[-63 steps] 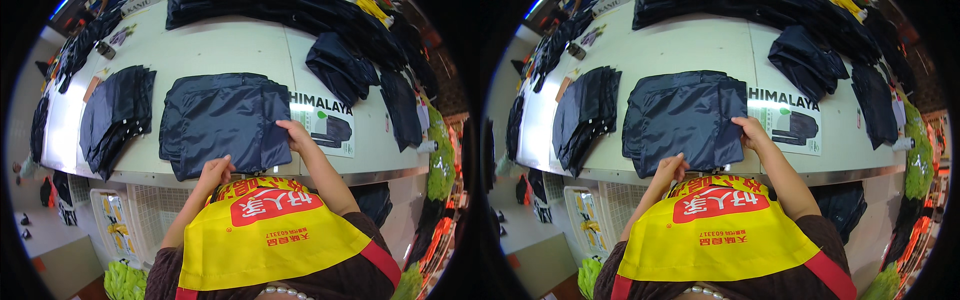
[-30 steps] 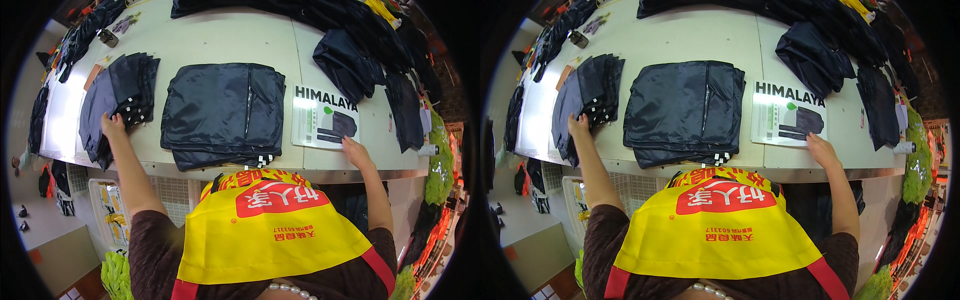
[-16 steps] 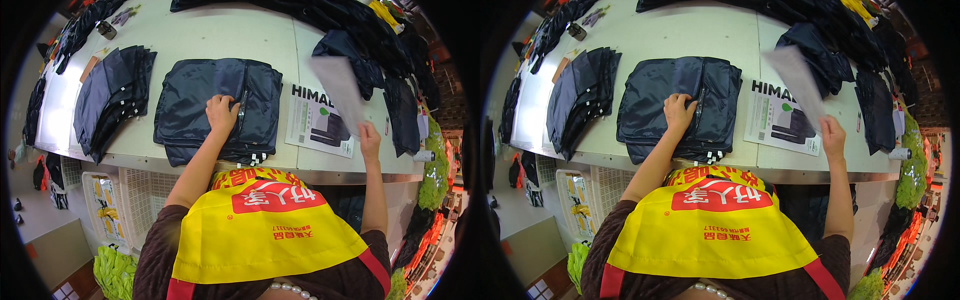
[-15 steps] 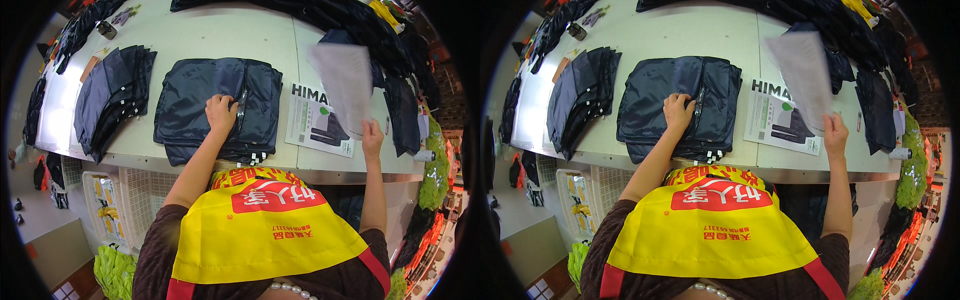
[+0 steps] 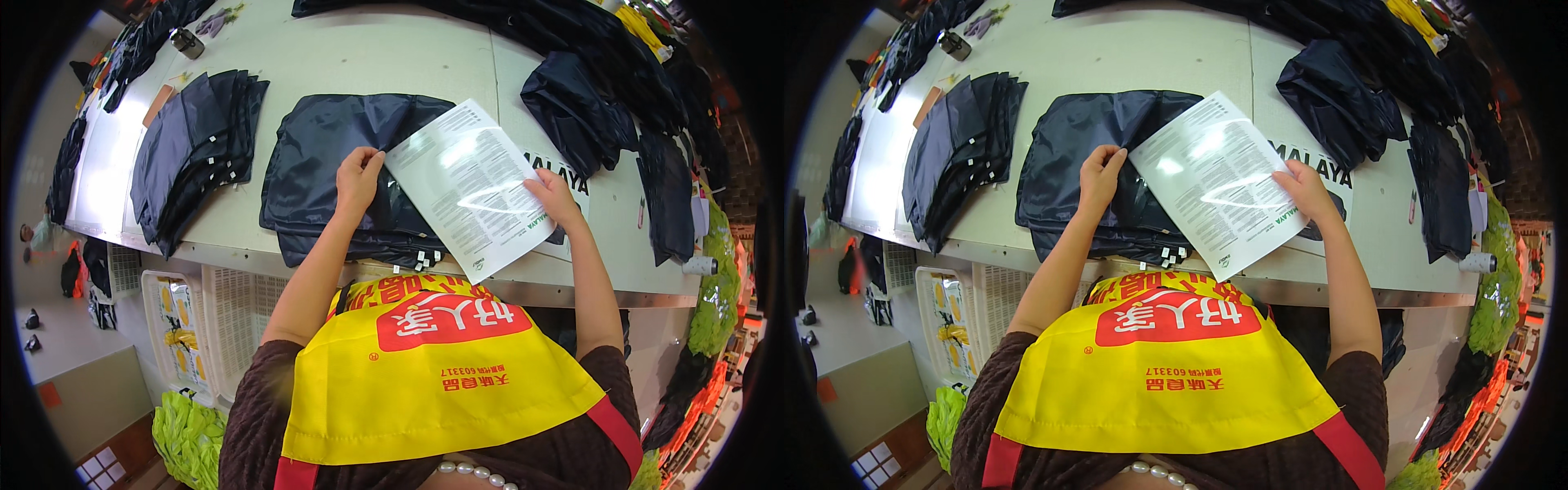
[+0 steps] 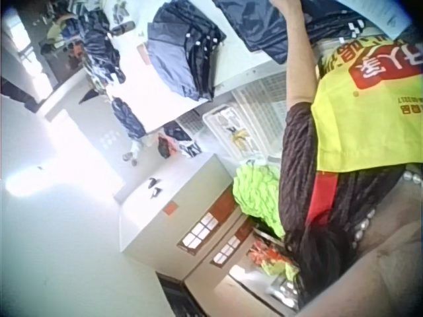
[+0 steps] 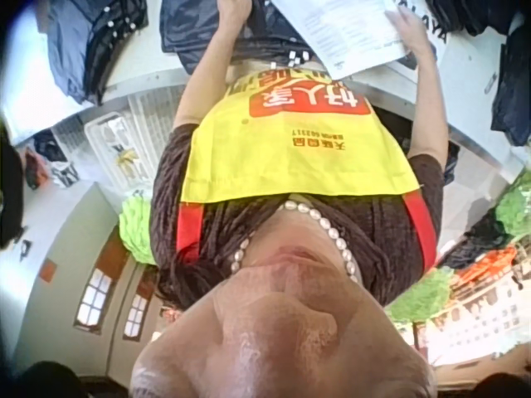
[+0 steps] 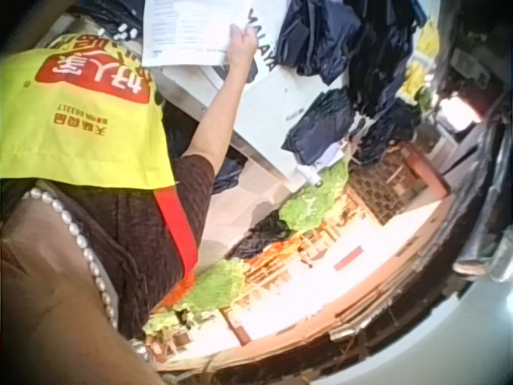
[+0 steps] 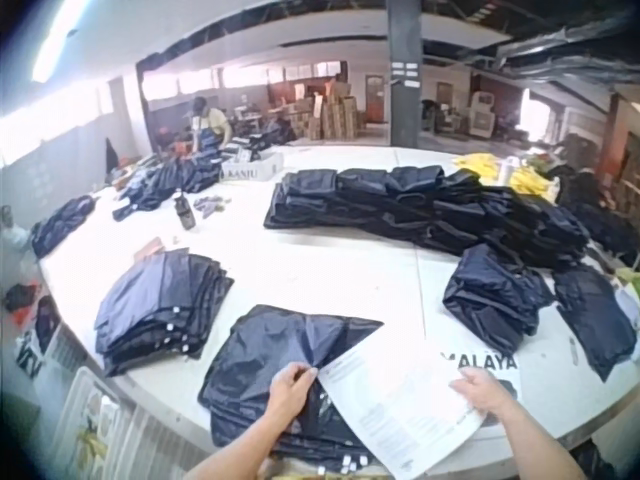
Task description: The person repeatedly inserts a white paper insert into a black garment, folds the garment, and stacks it on the table. The process is repeated for multiple garments in a consistent sequence.
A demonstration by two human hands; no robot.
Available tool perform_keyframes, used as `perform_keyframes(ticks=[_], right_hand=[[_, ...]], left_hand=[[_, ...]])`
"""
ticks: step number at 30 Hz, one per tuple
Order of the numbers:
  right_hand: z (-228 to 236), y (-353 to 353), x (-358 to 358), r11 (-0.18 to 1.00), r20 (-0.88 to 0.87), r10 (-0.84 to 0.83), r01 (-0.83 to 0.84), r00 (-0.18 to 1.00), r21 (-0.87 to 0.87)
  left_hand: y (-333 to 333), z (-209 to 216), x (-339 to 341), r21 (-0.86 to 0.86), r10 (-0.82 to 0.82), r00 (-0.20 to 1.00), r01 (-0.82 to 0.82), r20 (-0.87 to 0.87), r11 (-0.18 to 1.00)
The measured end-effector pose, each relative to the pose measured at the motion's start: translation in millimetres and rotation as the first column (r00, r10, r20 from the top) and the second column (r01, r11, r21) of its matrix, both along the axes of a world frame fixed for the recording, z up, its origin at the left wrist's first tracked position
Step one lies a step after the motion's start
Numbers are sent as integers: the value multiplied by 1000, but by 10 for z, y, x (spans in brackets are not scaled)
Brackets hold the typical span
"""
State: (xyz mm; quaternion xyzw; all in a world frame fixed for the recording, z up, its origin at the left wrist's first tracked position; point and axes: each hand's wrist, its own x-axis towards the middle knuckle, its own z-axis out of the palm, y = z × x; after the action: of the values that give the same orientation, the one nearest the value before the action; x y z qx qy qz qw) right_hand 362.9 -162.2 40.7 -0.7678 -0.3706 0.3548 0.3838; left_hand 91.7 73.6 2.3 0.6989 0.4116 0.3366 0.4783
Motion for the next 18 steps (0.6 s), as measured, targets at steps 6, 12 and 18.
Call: perform_keyframes(ticks=[6,12,18], right_hand=[[2,723,-81,893,67,389,-358,919,-272],[-298,1580,-489,939,234,337,-342,912,-21],[-403,1595,-467,974,125,219,-224,968,33]], left_hand=[[-189,112,6,166,-167,977,188,-132,968],[-419,-65,-25,122,-169,976,186,-137,975],[-386,-279,-43,25,-162,984,164,-75,986]])
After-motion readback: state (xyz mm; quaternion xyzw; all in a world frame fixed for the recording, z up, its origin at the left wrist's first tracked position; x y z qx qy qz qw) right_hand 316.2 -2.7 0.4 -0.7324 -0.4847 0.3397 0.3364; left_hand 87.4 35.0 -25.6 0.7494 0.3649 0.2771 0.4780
